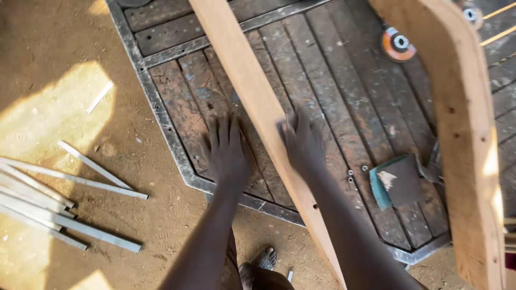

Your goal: Sanding a long wooden plank by hand using sandpaper

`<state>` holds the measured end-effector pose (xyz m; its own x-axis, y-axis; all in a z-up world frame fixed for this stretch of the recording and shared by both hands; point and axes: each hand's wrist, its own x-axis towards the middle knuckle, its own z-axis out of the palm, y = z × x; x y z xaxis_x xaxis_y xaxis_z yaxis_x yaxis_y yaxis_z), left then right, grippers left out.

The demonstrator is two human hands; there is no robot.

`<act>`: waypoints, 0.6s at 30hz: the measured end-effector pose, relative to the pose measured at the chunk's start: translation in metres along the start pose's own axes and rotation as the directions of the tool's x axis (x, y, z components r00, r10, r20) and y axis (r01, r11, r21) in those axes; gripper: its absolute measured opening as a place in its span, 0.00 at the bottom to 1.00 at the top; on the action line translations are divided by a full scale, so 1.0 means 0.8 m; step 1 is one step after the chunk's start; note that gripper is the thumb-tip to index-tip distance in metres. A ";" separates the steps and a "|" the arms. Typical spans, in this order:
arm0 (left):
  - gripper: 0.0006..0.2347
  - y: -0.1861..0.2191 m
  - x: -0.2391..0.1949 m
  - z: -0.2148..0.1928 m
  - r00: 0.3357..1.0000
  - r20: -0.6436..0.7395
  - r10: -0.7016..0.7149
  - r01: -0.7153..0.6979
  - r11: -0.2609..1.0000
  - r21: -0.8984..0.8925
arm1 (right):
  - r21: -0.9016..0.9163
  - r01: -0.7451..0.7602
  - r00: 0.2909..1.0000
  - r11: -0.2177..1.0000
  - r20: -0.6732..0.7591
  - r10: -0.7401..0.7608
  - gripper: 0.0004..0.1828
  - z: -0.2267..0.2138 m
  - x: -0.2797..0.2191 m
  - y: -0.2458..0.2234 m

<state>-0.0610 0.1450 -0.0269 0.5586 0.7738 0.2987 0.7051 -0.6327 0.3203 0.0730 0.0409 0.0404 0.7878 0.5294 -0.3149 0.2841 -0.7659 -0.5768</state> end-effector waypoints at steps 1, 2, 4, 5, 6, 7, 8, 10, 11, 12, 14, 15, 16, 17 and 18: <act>0.20 -0.007 0.025 0.000 0.982 0.177 -0.064 0.057 0.997 0.044 | -0.023 -0.015 1.000 1.000 0.022 0.015 0.27 0.005 0.026 -0.018; 0.24 -0.014 0.051 -0.003 0.929 0.344 -0.134 0.108 0.990 0.095 | -0.047 -0.028 0.999 0.998 0.045 0.030 0.23 0.010 0.052 -0.037; 0.23 -0.035 0.071 0.006 0.929 0.343 -0.141 0.115 0.989 0.097 | -0.092 0.070 0.996 0.993 0.059 -0.065 0.27 0.011 -0.005 -0.004; 0.23 -0.034 0.107 0.024 0.946 0.290 -0.146 0.129 0.989 0.078 | -0.145 0.209 0.978 0.967 0.046 -0.204 0.32 0.002 -0.007 0.011; 0.23 -0.025 0.117 0.036 0.954 0.270 -0.133 0.124 0.991 0.052 | -0.161 0.217 0.976 0.963 0.019 -0.217 0.32 -0.003 -0.030 0.041; 0.25 -0.027 0.117 0.039 0.969 0.235 -0.073 0.061 0.997 0.057 | -0.293 0.104 0.994 0.950 0.042 -0.096 0.35 -0.005 -0.068 0.065; 0.28 -0.031 0.116 0.044 0.980 0.200 -0.011 -0.002 0.998 0.065 | -0.421 -0.006 0.999 0.907 0.045 0.028 0.38 -0.014 -0.111 0.085; 0.28 -0.022 0.100 0.047 0.981 0.193 0.000 -0.013 0.998 0.064 | -0.426 -0.043 0.997 0.904 0.033 0.063 0.38 -0.011 -0.107 0.073; 0.29 -0.028 0.117 0.056 0.993 0.116 0.021 -0.031 0.996 0.085 | -0.400 -0.037 0.999 0.916 -0.010 0.037 0.39 0.003 -0.077 0.062; 0.29 -0.031 0.116 0.050 0.995 0.097 0.009 -0.019 0.995 0.099 | -0.394 -0.013 1.000 0.919 -0.003 0.013 0.39 0.011 -0.030 0.030; 0.32 -0.028 0.115 0.046 0.992 0.124 0.015 -0.027 0.995 0.098 | -0.319 0.253 0.962 0.913 -0.015 -0.272 0.36 0.024 0.061 -0.034; 0.32 -0.031 0.128 0.044 0.993 0.116 0.003 -0.016 0.994 0.109 | -0.314 0.269 0.958 0.910 -0.008 -0.286 0.36 0.031 0.110 -0.049; 0.28 -0.032 0.137 0.040 0.999 0.012 0.033 -0.034 0.997 0.062 | -0.136 0.386 0.922 0.913 0.042 -0.384 0.35 0.038 0.153 -0.064; 0.24 -0.025 0.119 0.023 0.998 -0.045 0.052 -0.052 0.999 0.005 | 0.045 0.443 0.890 0.895 0.101 -0.445 0.35 0.039 0.169 -0.066; 0.24 -0.027 0.101 0.013 0.999 -0.006 0.035 -0.035 0.999 0.003 | 0.044 0.418 0.897 0.907 0.135 -0.420 0.35 0.048 0.133 -0.035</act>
<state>-0.0266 0.2213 -0.0191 0.5802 0.7511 0.3151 0.6864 -0.6591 0.3072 0.1280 0.1327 -0.0061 0.5138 0.8461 -0.1420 0.5631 -0.4574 -0.6883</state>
